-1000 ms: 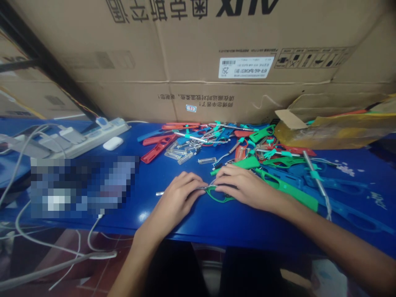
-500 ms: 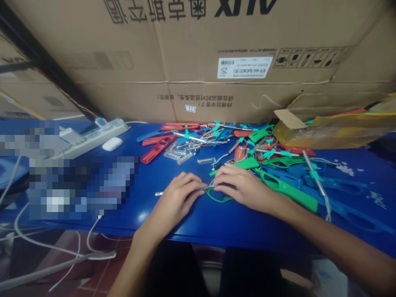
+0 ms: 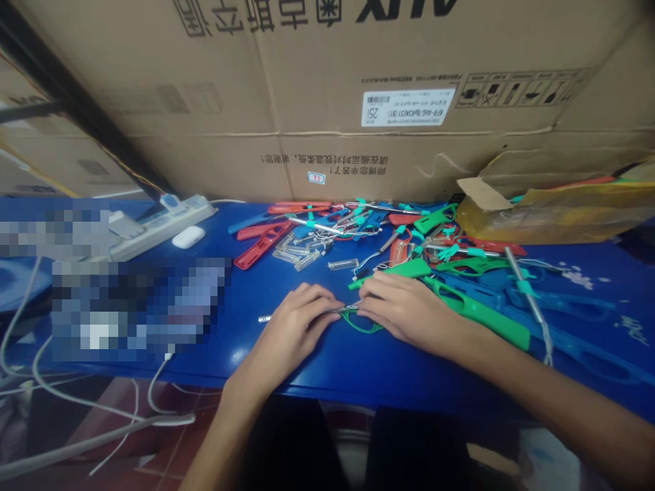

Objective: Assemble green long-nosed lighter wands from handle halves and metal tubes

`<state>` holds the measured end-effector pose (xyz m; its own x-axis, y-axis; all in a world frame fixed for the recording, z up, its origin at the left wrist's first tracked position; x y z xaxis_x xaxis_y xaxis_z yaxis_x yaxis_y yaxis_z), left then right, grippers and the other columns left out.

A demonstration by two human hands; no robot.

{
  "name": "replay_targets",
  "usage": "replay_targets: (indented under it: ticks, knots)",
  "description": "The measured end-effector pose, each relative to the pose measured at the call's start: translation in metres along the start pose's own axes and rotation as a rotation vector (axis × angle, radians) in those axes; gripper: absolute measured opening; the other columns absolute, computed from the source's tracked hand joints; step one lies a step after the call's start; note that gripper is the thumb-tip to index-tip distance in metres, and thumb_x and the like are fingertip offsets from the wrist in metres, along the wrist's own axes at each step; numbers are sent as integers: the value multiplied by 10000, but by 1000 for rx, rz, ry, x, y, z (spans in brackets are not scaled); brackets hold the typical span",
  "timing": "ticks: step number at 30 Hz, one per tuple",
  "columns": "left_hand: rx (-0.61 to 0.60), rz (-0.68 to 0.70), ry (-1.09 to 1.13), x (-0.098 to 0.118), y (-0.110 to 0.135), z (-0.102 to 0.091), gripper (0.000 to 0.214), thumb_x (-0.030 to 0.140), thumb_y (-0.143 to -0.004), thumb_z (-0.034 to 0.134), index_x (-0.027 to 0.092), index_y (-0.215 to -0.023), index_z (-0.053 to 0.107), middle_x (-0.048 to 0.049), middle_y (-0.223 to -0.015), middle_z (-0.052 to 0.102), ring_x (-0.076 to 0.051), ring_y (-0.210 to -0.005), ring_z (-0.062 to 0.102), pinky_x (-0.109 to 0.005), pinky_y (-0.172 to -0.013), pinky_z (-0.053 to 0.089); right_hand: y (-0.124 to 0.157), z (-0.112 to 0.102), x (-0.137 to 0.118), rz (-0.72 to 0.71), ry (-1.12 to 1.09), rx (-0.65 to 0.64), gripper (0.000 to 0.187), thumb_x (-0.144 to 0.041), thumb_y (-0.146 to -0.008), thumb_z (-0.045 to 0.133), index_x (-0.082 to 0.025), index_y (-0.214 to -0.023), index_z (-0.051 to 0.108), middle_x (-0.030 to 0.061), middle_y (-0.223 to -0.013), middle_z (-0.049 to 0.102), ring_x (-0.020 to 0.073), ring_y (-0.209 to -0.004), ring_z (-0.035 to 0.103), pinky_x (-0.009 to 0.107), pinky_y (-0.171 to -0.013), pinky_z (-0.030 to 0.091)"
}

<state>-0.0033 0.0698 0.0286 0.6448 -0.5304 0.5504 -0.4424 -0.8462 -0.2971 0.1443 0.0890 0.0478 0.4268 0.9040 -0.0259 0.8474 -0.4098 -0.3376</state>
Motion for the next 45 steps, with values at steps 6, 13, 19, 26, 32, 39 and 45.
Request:
replay_targets:
  ticks: [6, 13, 19, 26, 32, 39, 45]
  knots:
    - [15, 22, -36, 1, 0, 0, 159, 267, -1028, 559, 249, -1079, 708, -32, -1071, 689, -196, -941, 591, -397, -895, 443, 2, -2, 2, 51, 16, 6, 265, -296, -1027, 527, -174, -888, 717, 57, -905, 682, 198, -859, 553, 328, -743, 460]
    - [20, -8, -72, 5, 0, -4, 189, 283, -1031, 553, 245, -1097, 726, -44, -1076, 697, -204, -948, 577, -394, -860, 449, 1, -4, -2, -14, 71, 2, 270, -257, -1026, 518, -176, -845, 702, 69, -890, 676, 194, -832, 548, 322, -705, 454]
    - [44, 7, -81, 3, 1, -5, 178, 280, -1022, 570, 256, -1070, 741, -37, -1060, 707, -206, -950, 575, -382, -824, 449, 4, -5, 1, -16, 11, -95, 287, -240, -1036, 484, -183, -908, 734, 72, -933, 687, 207, -879, 571, 344, -712, 469]
    - [48, 2, -93, 4, 0, -6, 168, 282, -1012, 590, 256, -1050, 752, -36, -1041, 714, -209, -934, 568, -375, -808, 441, 12, -9, 23, 108, -310, -162, 241, -306, -1036, 520, -204, -1065, 736, 53, -1015, 715, 179, -945, 630, 336, -867, 482]
    - [40, 16, -91, 5, 0, -5, 185, 281, -1024, 569, 259, -1081, 744, -42, -1055, 704, -207, -933, 570, -375, -814, 440, 11, -7, 21, 124, -292, -190, 224, -283, -1037, 509, -187, -989, 705, 50, -936, 690, 176, -882, 620, 320, -805, 476]
    - [45, 12, -104, 3, -1, -4, 185, 266, -1003, 607, 276, -1112, 756, -31, -1036, 710, -201, -912, 562, -357, -778, 423, 10, -4, 23, 156, -302, -194, 231, -279, -1041, 495, -186, -967, 693, 43, -926, 672, 170, -856, 605, 307, -774, 453]
    - [6, 5, -67, 4, 0, -1, 241, 265, -1015, 586, 303, -1201, 735, -30, -1048, 681, -197, -927, 557, -382, -843, 430, 11, 1, 30, 242, -435, -197, 199, -257, -1032, 512, -211, -1039, 705, 38, -997, 699, 171, -915, 628, 307, -821, 469]
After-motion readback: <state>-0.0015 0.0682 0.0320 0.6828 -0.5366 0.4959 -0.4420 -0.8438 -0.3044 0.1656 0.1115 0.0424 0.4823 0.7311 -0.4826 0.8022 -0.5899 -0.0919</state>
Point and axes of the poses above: each hand's wrist, its own y-axis away from the middle knuckle, its own z-axis out of the palm, x = y × z, the point moved 7 cm from there along -y, towards the middle knuckle
